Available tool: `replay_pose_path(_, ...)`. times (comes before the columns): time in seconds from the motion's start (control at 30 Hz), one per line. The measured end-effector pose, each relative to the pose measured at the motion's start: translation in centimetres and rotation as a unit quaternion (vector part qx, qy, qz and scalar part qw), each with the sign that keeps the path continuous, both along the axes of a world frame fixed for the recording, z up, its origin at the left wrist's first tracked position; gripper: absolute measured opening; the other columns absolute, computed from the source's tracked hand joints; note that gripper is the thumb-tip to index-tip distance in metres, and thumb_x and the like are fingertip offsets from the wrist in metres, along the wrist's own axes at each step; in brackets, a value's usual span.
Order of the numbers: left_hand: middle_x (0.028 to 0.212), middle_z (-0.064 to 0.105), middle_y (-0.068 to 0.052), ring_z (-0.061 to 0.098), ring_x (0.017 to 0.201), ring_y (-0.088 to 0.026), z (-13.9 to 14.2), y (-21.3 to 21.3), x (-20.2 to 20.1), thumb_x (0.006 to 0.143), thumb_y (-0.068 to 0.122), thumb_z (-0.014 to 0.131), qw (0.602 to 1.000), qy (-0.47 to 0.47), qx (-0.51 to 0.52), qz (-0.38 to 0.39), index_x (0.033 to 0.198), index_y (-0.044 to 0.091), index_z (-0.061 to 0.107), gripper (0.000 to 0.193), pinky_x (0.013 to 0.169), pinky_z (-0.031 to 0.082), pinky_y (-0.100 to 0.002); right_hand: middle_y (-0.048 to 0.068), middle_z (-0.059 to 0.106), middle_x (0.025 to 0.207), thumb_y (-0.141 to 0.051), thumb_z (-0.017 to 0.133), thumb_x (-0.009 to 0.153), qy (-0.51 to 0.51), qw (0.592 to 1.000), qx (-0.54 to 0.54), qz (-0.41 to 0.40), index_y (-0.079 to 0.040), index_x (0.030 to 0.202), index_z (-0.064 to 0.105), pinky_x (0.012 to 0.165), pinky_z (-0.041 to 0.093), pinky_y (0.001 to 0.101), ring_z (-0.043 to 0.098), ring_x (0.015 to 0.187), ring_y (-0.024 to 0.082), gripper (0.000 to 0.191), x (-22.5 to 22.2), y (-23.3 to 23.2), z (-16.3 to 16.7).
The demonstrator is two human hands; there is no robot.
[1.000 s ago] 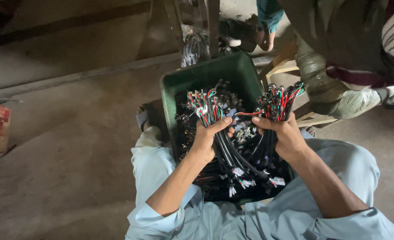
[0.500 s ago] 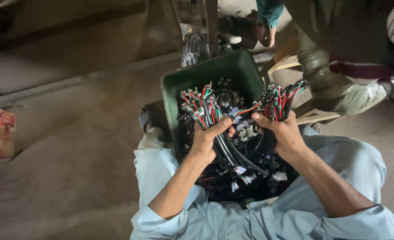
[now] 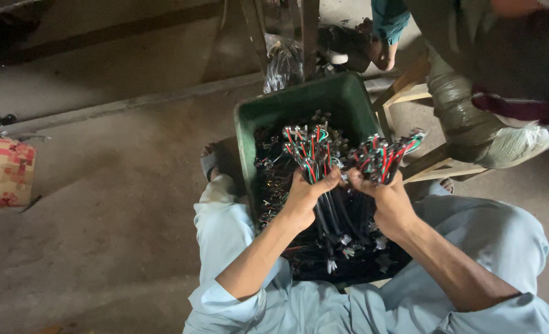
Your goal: The person sits on the floor with a green tub of wire harnesses and sorts through them by hand, gathering cables with red, green and black wires into bundles held in each hand and placing them back into the tub.
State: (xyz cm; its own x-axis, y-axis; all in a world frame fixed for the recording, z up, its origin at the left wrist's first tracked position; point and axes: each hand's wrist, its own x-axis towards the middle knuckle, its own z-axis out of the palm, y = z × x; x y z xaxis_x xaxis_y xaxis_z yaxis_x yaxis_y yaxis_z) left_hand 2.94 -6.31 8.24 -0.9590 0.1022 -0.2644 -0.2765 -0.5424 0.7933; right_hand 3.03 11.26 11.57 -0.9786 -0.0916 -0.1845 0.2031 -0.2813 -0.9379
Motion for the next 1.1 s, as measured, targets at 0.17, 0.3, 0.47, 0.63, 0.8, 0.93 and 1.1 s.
replay_pose_path(0.17,0.087,0.072,-0.004,0.07,0.075,-0.017,-0.1,-1.0,-1.0,0.082,0.008,0.084,0.995,-0.06,0.081,0.006,0.1,0.004,0.071,0.022,0.067,0.057,-0.034,-0.001,0.065,0.092,-0.001,0.067,0.088,-0.056,0.992,-0.113,-0.015,-0.008,0.105,0.065,0.078,0.055,0.0315,0.066,0.086,0.014,0.018,-1.1,0.8,-0.6)
replay_pose_path(0.3,0.091,0.072,-0.005,0.07,0.079,-0.016,0.1,-1.0,-0.9,0.085,0.004,0.084,0.993,-0.042,0.109,0.003,0.102,0.004,0.071,0.022,0.07,0.059,-0.033,0.004,0.068,0.092,-0.001,0.074,0.091,-0.003,0.999,0.021,0.041,-0.001,0.104,0.067,0.072,0.053,0.0336,0.064,0.081,0.016,0.015,-0.8,0.3,0.9)
replay_pose_path(0.47,0.102,0.075,-0.007,0.072,0.09,-0.014,1.1,-0.5,-0.2,0.09,0.006,0.079,0.999,-0.004,0.047,-0.013,0.11,0.003,0.071,0.022,0.077,0.057,-0.029,0.001,0.074,0.098,0.004,0.08,0.074,-0.017,0.998,0.036,0.058,-0.007,0.109,0.071,0.079,0.059,0.0318,0.07,0.089,0.016,0.038,-0.3,-0.7,2.9)
replay_pose_path(0.63,0.097,0.075,-0.009,0.071,0.077,-0.017,1.6,-1.3,-0.8,0.089,0.013,0.074,0.998,-0.03,0.059,-0.023,0.111,0.005,0.071,0.023,0.065,0.053,-0.03,0.001,0.07,0.094,0.001,0.079,0.08,-0.03,0.999,-0.007,0.034,-0.005,0.105,0.068,0.077,0.054,0.031,0.069,0.09,0.014,0.028,-0.7,0.0,3.1)
replay_pose_path(0.8,0.08,0.068,-0.012,0.066,0.067,-0.02,0.6,-1.3,-1.0,0.094,0.012,0.074,0.992,-0.015,0.121,0.002,0.102,-0.004,0.067,0.019,0.061,0.051,-0.033,0.0,0.067,0.085,-0.005,0.077,0.081,-0.045,0.996,-0.064,0.049,-0.007,0.098,0.065,0.072,0.053,0.0322,0.066,0.077,0.015,0.021,-0.6,0.7,1.8)
replay_pose_path(0.93,0.071,0.063,-0.01,0.064,0.061,-0.021,1.0,-1.1,-0.9,0.088,0.009,0.071,0.993,-0.024,0.112,0.032,0.099,-0.004,0.067,0.017,0.057,0.05,-0.033,0.002,0.067,0.083,-0.005,0.078,0.086,-0.04,0.998,-0.039,0.027,-0.005,0.099,0.067,0.068,0.052,0.0313,0.064,0.075,0.015,0.017,-0.5,1.0,1.1)
replay_pose_path(1.1,0.074,0.063,-0.007,0.063,0.064,-0.016,2.8,-1.0,-0.9,0.083,0.006,0.071,0.994,-0.04,0.1,0.027,0.105,-0.002,0.07,0.023,0.056,0.051,-0.029,0.0,0.065,0.083,-0.001,0.081,0.083,-0.068,0.995,-0.056,-0.036,-0.008,0.097,0.065,0.064,0.05,0.0294,0.062,0.074,0.013,0.022,-1.0,1.4,0.8)
